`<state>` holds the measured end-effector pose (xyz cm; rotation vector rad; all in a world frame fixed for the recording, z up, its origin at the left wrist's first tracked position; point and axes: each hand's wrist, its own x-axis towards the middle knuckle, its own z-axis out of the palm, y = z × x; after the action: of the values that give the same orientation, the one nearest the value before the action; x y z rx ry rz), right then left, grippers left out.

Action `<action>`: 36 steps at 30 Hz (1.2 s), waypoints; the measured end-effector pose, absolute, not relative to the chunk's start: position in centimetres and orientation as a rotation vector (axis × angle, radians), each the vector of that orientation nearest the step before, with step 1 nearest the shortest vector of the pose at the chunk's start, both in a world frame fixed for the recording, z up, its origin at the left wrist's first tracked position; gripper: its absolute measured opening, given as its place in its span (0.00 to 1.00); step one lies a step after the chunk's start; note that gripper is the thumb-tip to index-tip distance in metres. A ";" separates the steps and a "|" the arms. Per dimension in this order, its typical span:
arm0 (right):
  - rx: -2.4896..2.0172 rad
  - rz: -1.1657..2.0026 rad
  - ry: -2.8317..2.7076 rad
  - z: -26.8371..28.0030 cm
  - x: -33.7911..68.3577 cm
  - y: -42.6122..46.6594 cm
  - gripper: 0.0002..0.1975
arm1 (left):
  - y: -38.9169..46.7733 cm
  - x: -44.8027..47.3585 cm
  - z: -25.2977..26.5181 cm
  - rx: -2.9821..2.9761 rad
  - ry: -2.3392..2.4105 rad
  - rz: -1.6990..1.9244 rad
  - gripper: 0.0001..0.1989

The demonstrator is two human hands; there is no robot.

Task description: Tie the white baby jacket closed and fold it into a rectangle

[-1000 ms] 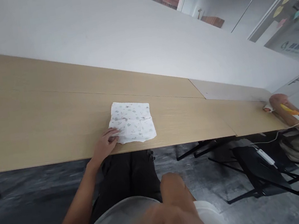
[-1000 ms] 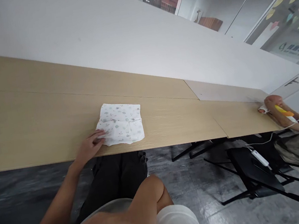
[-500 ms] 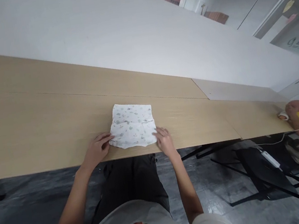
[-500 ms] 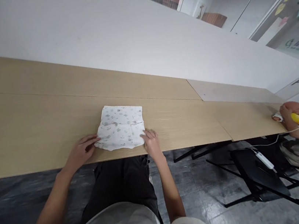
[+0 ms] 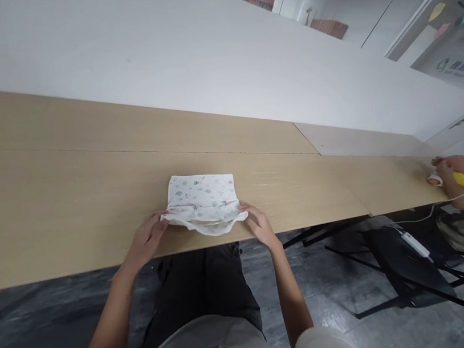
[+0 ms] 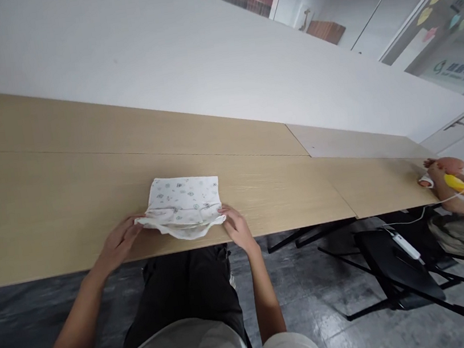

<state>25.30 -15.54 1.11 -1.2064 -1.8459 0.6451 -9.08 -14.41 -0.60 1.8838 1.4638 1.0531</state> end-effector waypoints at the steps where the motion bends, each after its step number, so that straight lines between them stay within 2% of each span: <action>1: -1.229 0.678 -1.742 1.2 24.9 -15.1 0.12 | -14.2 -8.7 -0.2 1.811 1.500 1.095 0.24; 5: -1.346 0.688 -1.383 0.9 22.8 -10.4 0.11 | -10.9 -6.9 0.8 1.631 1.706 1.218 0.23; 9: -1.556 0.716 -1.266 -0.1 21.1 -4.5 0.11 | -6.6 -5.7 0.8 1.564 1.857 1.104 0.19; 12: -1.629 0.669 -1.381 -1.0 20.8 -2.6 0.16 | -5.0 -5.6 0.6 1.588 1.890 0.960 0.31; 14: -1.625 0.595 -1.454 -1.5 20.8 -2.4 0.20 | -4.7 -5.7 0.5 1.619 1.911 0.903 0.36; 17: -1.626 0.471 -1.527 -1.7 20.7 -2.9 0.23 | -4.7 -5.9 0.4 1.679 1.921 0.891 0.33; 22: -1.675 0.335 -1.628 -1.6 20.2 -3.3 0.22 | -4.7 -5.7 0.6 1.737 1.936 0.887 0.29; 30: -1.830 0.255 -1.647 -1.4 20.1 -3.0 0.21 | -4.9 -6.2 1.1 1.684 2.007 0.716 0.38; 36: -1.876 0.206 -1.605 -1.0 20.3 -3.0 0.19 | -4.3 -5.6 0.3 1.698 1.928 0.843 0.35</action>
<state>20.33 -3.00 -1.00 -1.8762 -1.6047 0.2060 -5.60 -4.29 0.33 1.6977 1.9282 0.8434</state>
